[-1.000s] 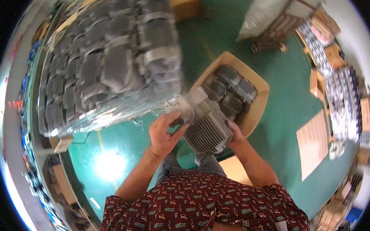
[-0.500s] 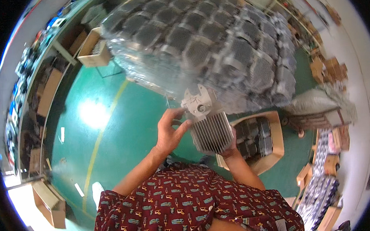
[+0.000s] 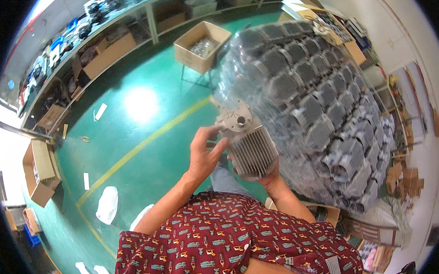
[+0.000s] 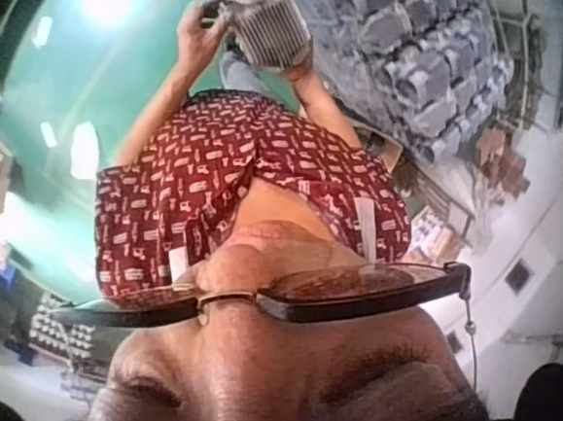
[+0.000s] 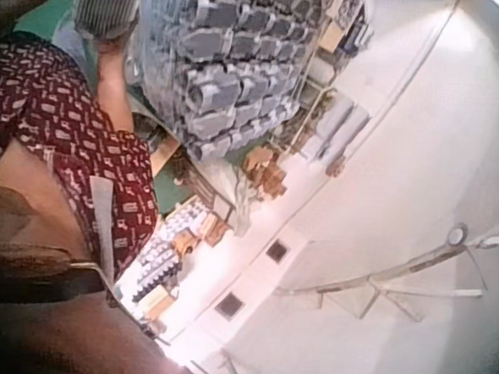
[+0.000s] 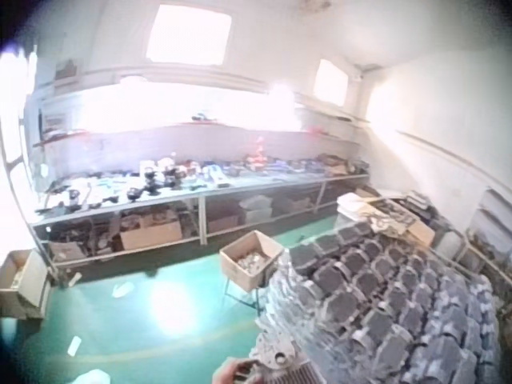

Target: The person assembles metal parts on a workbench, using a power drill to fasten components and pliers to adjust wires. They handle multiple metal pieces, placing them into a box and continuing to assemble them on the table.

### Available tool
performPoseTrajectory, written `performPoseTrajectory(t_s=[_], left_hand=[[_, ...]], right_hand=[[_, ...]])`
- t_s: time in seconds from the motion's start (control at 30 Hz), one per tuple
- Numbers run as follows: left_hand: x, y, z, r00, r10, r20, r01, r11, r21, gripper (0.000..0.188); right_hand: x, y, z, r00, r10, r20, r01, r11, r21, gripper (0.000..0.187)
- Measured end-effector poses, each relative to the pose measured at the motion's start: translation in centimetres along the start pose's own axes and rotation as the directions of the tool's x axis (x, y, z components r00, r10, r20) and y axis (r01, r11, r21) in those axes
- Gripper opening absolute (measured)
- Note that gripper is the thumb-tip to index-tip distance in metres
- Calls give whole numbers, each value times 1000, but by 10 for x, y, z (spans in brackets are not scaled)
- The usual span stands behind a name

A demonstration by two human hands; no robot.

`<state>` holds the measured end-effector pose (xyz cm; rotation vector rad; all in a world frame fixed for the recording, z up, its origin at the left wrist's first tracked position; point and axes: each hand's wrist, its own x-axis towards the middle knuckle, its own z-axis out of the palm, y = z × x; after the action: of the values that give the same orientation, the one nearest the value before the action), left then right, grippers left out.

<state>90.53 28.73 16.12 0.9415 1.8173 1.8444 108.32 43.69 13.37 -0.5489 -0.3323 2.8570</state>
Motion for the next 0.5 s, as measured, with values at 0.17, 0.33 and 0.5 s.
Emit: performPoseTrajectory(t_s=[0.17, 0.33, 0.5], left_hand=[[72, -28, -43, 993, -16, -119, 27, 996, 88, 35], [162, -52, -97, 986, -4, -169, 32, 986, 163, 32], [239, -68, -161, 956, -31, -292, 107, 963, 248, 44]], right_hand=[[91, -10, 41, 991, 109, 72, -108, 994, -22, 79], [209, -25, 56, 976, 194, 97, -187, 980, -71, 81], [330, -27, 93, 940, 321, 120, -310, 946, -99, 82]])
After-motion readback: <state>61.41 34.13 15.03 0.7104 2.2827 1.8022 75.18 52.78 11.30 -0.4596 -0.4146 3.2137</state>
